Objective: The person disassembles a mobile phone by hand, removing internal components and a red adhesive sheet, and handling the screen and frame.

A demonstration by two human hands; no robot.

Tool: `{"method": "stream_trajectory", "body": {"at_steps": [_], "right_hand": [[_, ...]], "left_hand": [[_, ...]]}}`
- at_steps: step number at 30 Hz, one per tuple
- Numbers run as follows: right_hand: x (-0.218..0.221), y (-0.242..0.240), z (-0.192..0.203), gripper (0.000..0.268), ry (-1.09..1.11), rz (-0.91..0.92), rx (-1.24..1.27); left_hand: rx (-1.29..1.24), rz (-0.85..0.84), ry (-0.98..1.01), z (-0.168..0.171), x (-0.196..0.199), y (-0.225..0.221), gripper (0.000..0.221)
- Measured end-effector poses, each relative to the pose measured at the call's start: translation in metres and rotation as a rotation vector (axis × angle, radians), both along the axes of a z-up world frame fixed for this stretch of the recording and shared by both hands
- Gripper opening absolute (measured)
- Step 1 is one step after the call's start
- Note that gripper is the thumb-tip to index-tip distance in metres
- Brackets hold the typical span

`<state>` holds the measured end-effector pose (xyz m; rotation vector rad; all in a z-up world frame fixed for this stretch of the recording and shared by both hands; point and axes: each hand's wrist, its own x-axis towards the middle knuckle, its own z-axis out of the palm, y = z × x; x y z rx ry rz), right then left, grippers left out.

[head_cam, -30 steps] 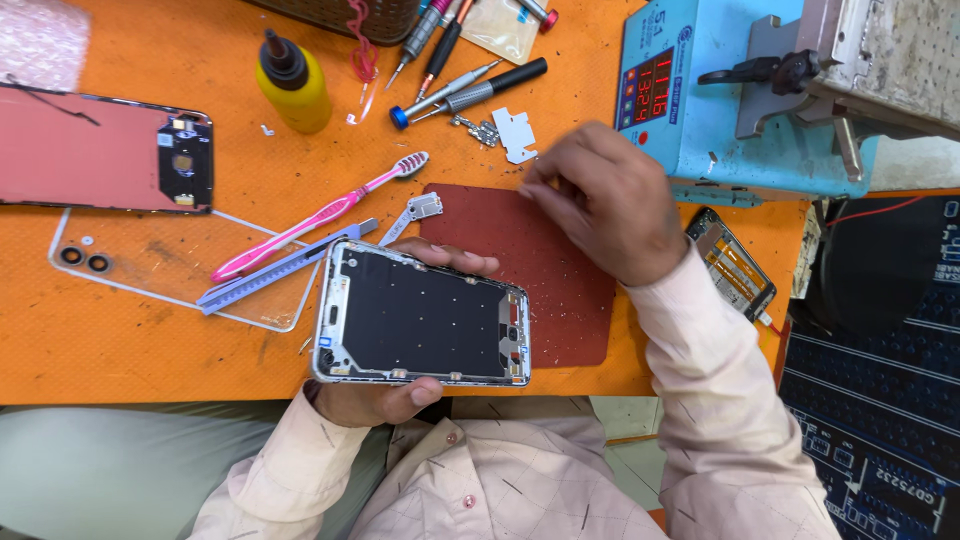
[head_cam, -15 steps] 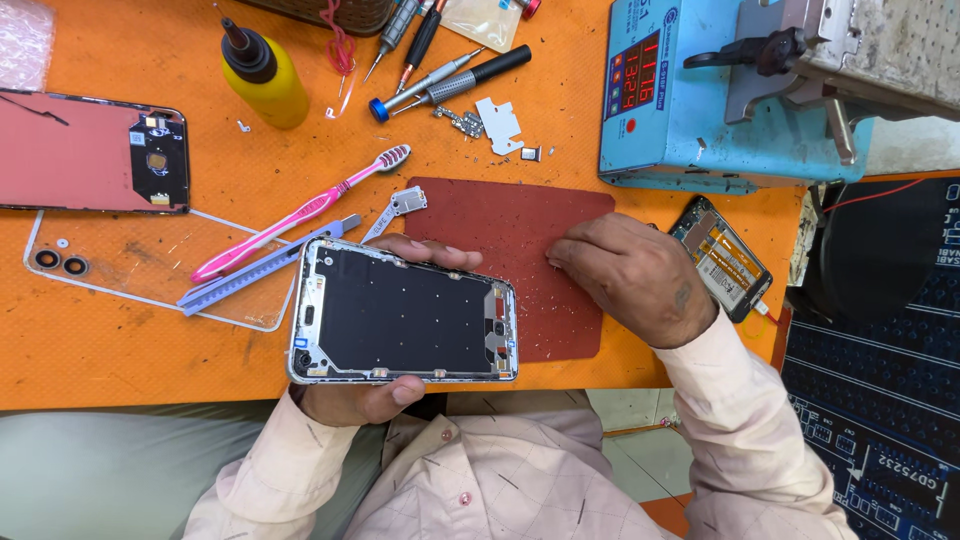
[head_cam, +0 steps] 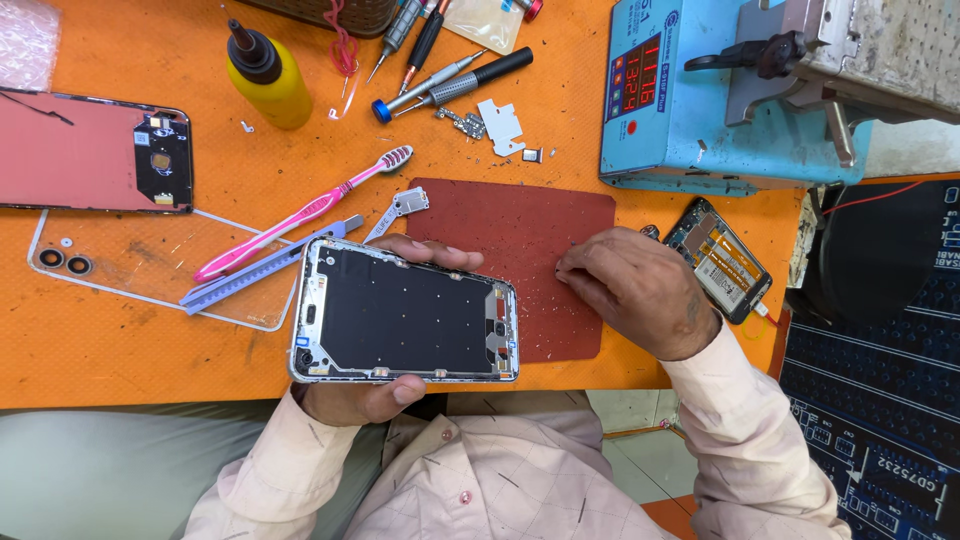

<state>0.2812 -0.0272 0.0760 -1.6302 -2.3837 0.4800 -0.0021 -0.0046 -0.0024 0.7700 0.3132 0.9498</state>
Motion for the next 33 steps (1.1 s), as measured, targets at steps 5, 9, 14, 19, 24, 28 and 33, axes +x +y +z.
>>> {"method": "stream_trajectory", "body": {"at_steps": [5,9,14,19,24,28,33], "right_hand": [[-0.008,0.006,0.006,0.022,0.001,0.03,-0.001],[-0.017,0.016,0.005,0.028,0.009,0.053,-0.033],[-0.031,0.043,-0.007,0.023,0.107,-0.06,0.064],[-0.054,0.074,-0.026,0.02,0.207,-0.168,0.119],[-0.058,0.079,-0.026,0.026,0.138,-0.084,0.23],[-0.054,0.074,-0.023,0.029,0.119,-0.095,0.233],[-0.032,0.045,-0.01,0.02,-0.046,-0.189,0.269]], "left_hand": [[-0.004,0.004,-0.005,0.0,-0.001,0.0,0.077],[0.01,0.007,0.002,0.0,0.0,-0.001,0.078],[0.005,0.017,-0.021,0.001,-0.002,-0.001,0.077],[0.0,0.017,-0.014,0.004,-0.001,0.0,0.077],[0.002,0.013,-0.014,0.003,-0.001,0.0,0.078],[-0.005,0.011,-0.019,0.002,-0.001,-0.001,0.077],[-0.018,0.009,-0.04,0.004,-0.001,-0.001,0.076]]}}
